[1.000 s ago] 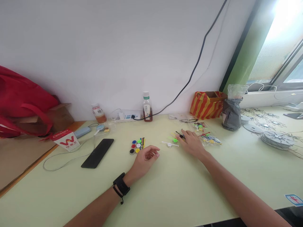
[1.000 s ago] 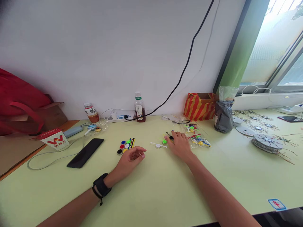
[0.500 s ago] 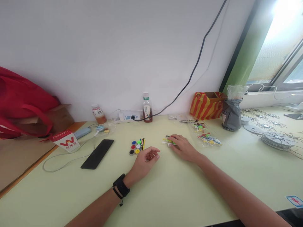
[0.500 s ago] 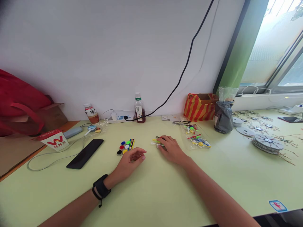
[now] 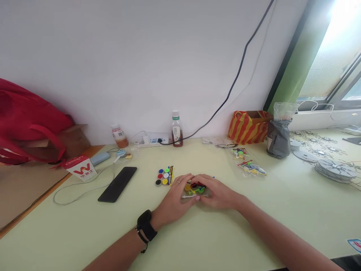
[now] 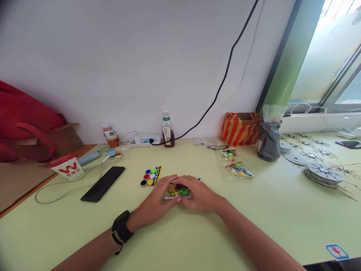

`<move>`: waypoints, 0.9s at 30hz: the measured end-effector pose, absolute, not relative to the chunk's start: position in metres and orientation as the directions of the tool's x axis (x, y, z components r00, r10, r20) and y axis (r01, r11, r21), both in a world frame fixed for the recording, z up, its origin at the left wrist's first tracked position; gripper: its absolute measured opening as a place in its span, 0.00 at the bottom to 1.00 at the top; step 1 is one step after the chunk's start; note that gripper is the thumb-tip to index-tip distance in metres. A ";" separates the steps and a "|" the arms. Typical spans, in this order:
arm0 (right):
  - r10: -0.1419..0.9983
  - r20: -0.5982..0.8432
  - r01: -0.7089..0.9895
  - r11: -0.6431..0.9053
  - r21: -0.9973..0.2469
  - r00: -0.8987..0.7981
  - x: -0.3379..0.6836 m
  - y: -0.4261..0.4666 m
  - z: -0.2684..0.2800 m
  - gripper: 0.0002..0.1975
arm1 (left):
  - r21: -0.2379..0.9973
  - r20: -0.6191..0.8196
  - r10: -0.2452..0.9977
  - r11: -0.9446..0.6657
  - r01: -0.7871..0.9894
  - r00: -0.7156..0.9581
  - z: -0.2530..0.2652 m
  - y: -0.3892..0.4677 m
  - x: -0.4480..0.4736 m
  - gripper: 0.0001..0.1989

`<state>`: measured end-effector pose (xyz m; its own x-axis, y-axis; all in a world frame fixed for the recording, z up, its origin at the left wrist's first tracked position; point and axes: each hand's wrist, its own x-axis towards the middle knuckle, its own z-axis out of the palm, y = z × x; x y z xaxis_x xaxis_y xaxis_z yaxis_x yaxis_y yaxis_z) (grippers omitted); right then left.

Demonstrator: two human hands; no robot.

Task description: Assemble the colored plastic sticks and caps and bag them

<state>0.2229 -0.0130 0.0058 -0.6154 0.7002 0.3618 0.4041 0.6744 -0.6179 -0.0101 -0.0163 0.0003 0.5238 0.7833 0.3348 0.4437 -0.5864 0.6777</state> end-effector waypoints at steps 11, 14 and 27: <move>0.825 0.475 0.749 0.516 -0.416 -0.304 0.257 0.026 -0.003 0.14 | 0.605 0.355 0.769 -0.623 0.496 0.532 0.003 -0.015 -0.011 0.22; 0.894 0.424 0.940 0.258 -0.224 -0.145 0.288 0.060 -0.007 0.17 | 0.594 0.364 0.787 -0.609 0.526 0.498 0.007 -0.016 -0.012 0.21; 0.974 0.226 0.998 -0.036 0.042 0.025 0.354 0.155 -0.011 0.18 | 0.579 0.453 0.774 -0.633 0.514 0.443 0.002 -0.013 -0.013 0.14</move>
<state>0.3542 0.1551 -0.0109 0.0255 0.9739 0.2255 0.9985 -0.0358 0.0419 -0.0130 -0.0135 0.0021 0.4427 0.7737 0.4533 0.5136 -0.6332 0.5791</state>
